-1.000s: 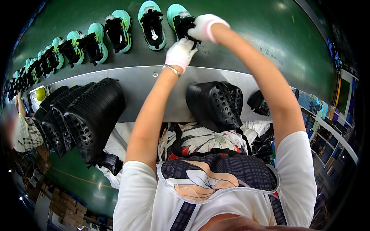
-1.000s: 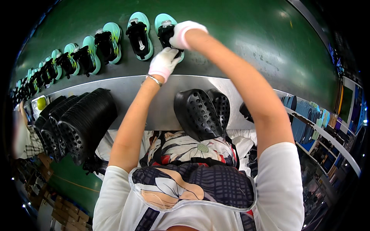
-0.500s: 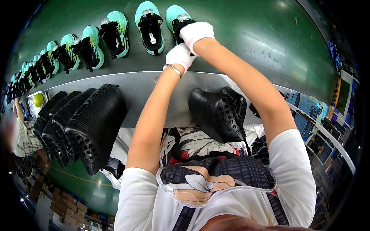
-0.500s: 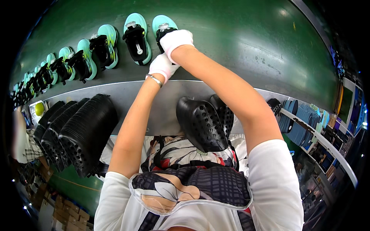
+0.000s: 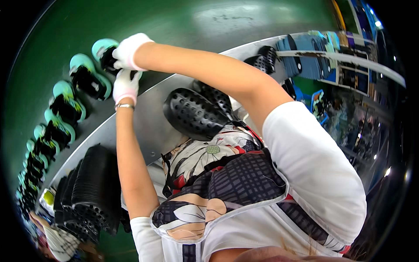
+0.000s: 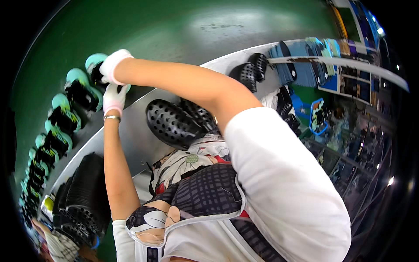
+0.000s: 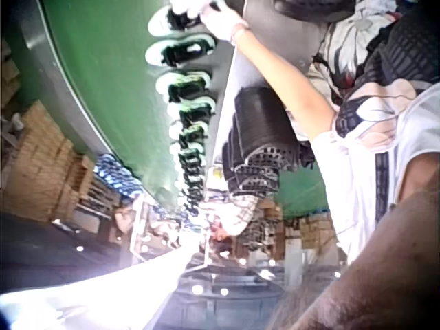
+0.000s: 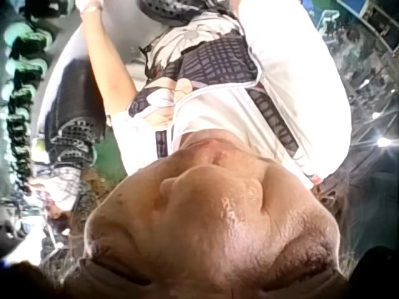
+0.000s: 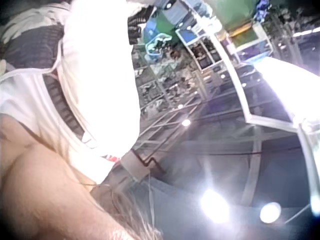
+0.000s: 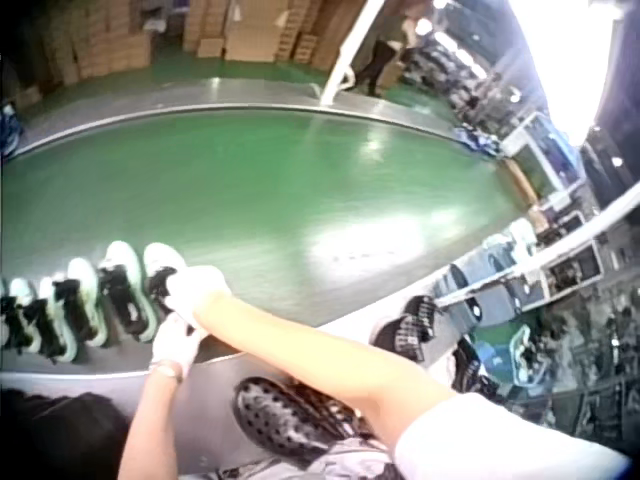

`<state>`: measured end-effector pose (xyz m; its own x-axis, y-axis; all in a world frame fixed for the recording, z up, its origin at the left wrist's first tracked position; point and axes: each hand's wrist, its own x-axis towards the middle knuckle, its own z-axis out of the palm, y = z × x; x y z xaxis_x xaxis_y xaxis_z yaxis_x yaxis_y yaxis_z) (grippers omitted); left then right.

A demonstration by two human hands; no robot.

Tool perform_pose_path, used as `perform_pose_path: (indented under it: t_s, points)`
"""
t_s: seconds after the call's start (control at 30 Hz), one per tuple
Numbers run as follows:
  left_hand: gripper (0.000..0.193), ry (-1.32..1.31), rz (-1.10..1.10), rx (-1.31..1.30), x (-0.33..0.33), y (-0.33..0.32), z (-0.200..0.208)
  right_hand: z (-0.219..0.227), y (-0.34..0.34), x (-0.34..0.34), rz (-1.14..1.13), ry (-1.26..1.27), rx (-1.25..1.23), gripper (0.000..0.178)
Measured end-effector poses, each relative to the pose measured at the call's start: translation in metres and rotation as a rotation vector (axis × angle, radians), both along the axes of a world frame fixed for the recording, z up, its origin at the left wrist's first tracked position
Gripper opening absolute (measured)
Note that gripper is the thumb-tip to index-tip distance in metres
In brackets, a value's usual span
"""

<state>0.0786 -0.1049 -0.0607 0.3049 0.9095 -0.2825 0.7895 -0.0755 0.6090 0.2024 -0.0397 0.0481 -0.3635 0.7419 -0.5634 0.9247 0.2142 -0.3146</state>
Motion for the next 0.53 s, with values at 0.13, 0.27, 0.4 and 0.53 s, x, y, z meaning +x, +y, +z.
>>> perform_pose_path:
  t_s: [0.13, 0.27, 0.4, 0.53]
  points:
    - [0.044, -0.002, 0.004, 0.098, -0.027, 0.0, 0.0, 0.025, -0.066, 0.101, -0.117, 0.042, 0.439, 0.031]
    - [0.047, -0.134, 0.018, 0.364, -0.038, -0.019, 0.037, 0.028, -0.168, 0.21, -0.268, -0.208, 0.598, 0.032]
    - [0.046, -0.079, 0.135, 0.351, -0.046, -0.054, 0.063, 0.028, -0.246, 0.255, -0.268, -0.42, 0.521, 0.052]
    - [0.044, -0.312, 0.38, 0.131, -0.079, -0.11, 0.058, 0.029, -0.226, 0.246, -0.116, -0.322, 0.45, 0.056]
